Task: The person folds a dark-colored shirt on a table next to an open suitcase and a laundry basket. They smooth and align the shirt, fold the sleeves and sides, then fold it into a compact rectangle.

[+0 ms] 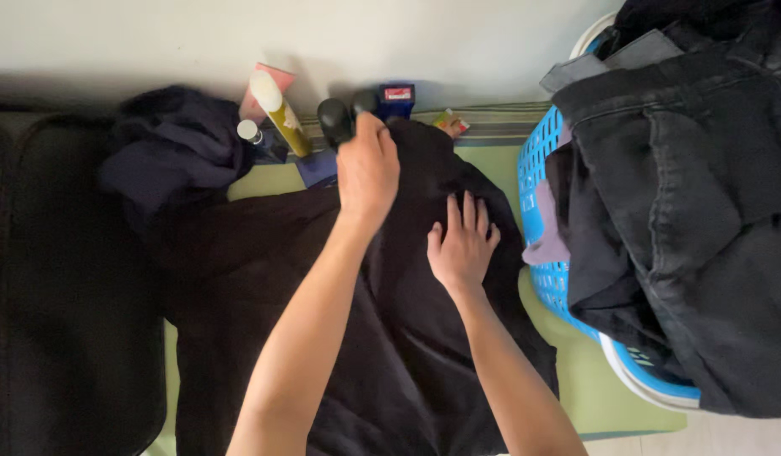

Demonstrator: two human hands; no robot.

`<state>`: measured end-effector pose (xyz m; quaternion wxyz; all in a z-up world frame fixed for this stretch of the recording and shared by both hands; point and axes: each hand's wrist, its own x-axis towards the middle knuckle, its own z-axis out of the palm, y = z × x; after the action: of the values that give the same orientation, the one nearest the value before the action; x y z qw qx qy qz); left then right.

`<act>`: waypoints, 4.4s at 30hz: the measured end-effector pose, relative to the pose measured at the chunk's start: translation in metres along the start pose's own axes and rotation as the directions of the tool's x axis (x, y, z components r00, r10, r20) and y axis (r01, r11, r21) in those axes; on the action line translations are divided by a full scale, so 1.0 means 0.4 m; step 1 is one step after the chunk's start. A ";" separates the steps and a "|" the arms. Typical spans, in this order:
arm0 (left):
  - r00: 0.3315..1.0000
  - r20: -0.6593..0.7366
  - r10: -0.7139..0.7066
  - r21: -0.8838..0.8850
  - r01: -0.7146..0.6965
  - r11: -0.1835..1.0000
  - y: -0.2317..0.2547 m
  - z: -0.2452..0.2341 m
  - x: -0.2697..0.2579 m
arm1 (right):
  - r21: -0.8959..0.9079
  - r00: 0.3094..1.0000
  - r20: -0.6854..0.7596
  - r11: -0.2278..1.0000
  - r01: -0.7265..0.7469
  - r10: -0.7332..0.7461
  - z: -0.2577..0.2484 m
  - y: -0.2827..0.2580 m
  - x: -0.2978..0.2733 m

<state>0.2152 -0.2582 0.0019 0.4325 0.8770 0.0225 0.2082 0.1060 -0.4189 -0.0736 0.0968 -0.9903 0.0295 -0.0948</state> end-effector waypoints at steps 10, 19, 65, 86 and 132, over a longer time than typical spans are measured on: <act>0.993 0.117 0.007 -0.103 0.005 0.995 0.004 -0.021 -0.027 | 0.188 0.973 0.126 0.958 -0.216 0.194 -0.007 0.039 0.131; 0.991 0.121 -0.063 -0.209 0.087 0.974 0.033 -0.015 -0.085 | 0.602 0.977 -0.183 0.798 0.026 0.107 0.023 0.049 0.248; 0.943 0.275 0.186 0.211 -0.248 0.945 -0.029 -0.041 -0.471 | 0.090 0.928 -0.302 0.976 -0.200 0.218 -0.105 0.160 -0.343; 0.942 0.332 0.036 0.380 -0.169 0.910 0.011 -0.172 -0.732 | 0.089 0.797 -0.222 0.825 -0.558 0.562 -0.108 0.336 -0.396; 0.777 0.617 0.121 0.326 -0.393 0.860 0.141 -0.098 -0.942 | -0.081 0.901 -0.074 0.897 -0.434 0.428 -0.209 0.474 -0.725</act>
<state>-0.1514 -0.3468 -0.0638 0.1769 0.9662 -0.1866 -0.0193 -0.2019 -0.5978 -0.0832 0.0673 -0.9598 0.2550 -0.0962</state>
